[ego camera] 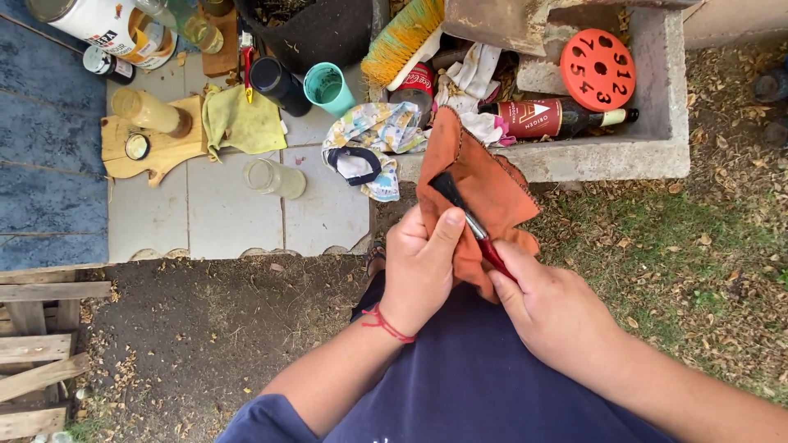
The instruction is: Mixing a liquid substance in a glass jar using a paintbrush and preparing materials on a workbench.
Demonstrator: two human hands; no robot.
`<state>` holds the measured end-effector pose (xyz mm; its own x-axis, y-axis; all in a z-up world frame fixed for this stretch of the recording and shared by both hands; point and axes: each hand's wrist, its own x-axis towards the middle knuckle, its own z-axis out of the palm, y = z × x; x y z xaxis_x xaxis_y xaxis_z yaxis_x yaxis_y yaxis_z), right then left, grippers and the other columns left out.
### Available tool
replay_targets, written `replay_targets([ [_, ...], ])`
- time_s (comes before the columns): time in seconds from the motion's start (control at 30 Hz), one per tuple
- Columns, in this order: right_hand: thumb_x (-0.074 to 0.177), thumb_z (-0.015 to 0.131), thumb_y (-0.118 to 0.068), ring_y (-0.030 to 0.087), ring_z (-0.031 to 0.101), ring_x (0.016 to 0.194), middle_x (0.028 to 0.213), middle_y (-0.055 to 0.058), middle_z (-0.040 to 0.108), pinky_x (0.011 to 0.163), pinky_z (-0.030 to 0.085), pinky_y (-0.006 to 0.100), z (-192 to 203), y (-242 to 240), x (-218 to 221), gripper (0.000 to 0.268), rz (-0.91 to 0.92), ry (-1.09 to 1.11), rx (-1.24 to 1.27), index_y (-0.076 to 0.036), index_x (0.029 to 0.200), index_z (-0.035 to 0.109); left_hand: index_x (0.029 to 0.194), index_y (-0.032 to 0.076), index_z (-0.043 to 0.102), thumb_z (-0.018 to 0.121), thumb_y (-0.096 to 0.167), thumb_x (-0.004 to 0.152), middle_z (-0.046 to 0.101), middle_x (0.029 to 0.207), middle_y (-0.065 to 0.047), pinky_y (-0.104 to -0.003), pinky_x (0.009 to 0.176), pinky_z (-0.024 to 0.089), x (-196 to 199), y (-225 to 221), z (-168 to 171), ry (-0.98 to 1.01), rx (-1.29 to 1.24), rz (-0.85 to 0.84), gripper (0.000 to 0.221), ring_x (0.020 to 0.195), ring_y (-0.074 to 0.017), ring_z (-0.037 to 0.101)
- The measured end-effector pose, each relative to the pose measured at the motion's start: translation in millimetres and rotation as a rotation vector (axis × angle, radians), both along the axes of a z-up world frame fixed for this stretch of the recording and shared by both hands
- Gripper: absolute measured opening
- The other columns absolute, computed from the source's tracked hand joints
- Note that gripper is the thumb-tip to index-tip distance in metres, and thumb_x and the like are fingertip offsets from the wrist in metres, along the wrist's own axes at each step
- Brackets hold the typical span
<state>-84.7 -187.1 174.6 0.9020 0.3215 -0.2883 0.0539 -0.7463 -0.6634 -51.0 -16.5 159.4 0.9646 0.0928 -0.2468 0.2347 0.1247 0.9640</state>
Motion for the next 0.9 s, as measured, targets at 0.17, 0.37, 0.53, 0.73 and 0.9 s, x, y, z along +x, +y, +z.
replay_targets([
  [0.17,0.096,0.046,-0.033,0.052,0.063,0.077,0.087,0.02,0.071,0.065,0.045,0.06,7,7,8,0.036,-0.046,0.03,-0.079,-0.021,0.129,0.046,0.069,0.014,0.054,0.05,0.033,0.1,0.051,0.062,0.005,-0.029,0.057,0.042,15,-7,15,-0.216,0.358,0.034,0.036,0.06,-0.0081,0.046],
  [0.37,0.096,0.049,-0.031,0.013,0.063,0.078,0.086,-0.002,0.069,0.077,0.05,0.027,11,15,17,0.027,-0.12,0.121,0.527,-0.012,0.106,0.065,0.064,0.015,0.043,0.048,0.035,0.101,0.044,0.059,0.007,-0.029,0.054,0.036,25,-3,15,-0.294,0.301,0.114,0.042,0.06,-0.0067,0.038],
  [0.53,0.096,0.055,-0.033,0.01,0.037,0.05,0.065,0.002,0.042,0.042,0.03,0.025,6,14,6,0.038,-0.211,0.36,1.004,0.001,0.112,0.062,0.065,0.013,0.049,0.045,0.043,0.102,0.053,0.056,0.003,-0.027,0.054,0.039,18,3,26,-0.352,0.226,0.071,0.047,0.055,-0.0074,0.045],
  [0.73,0.093,0.058,-0.03,0.01,0.034,0.043,0.057,0.002,0.039,0.037,0.024,0.024,2,9,2,0.048,-0.27,0.458,1.072,0.002,0.128,0.06,0.072,0.012,0.044,0.039,0.049,0.101,0.055,0.059,-0.002,-0.027,0.05,0.041,6,8,21,-0.367,0.187,0.042,0.047,0.055,-0.0116,0.053],
  [0.9,0.095,0.051,-0.039,0.011,0.049,0.061,0.069,-0.001,0.054,0.06,0.045,0.027,7,7,10,0.039,-0.13,0.171,0.649,-0.009,0.114,0.066,0.091,0.011,0.053,0.055,0.036,0.099,0.053,0.084,0.004,-0.028,0.072,0.045,4,2,27,-0.38,0.177,-0.063,0.026,0.078,-0.0082,0.048],
])
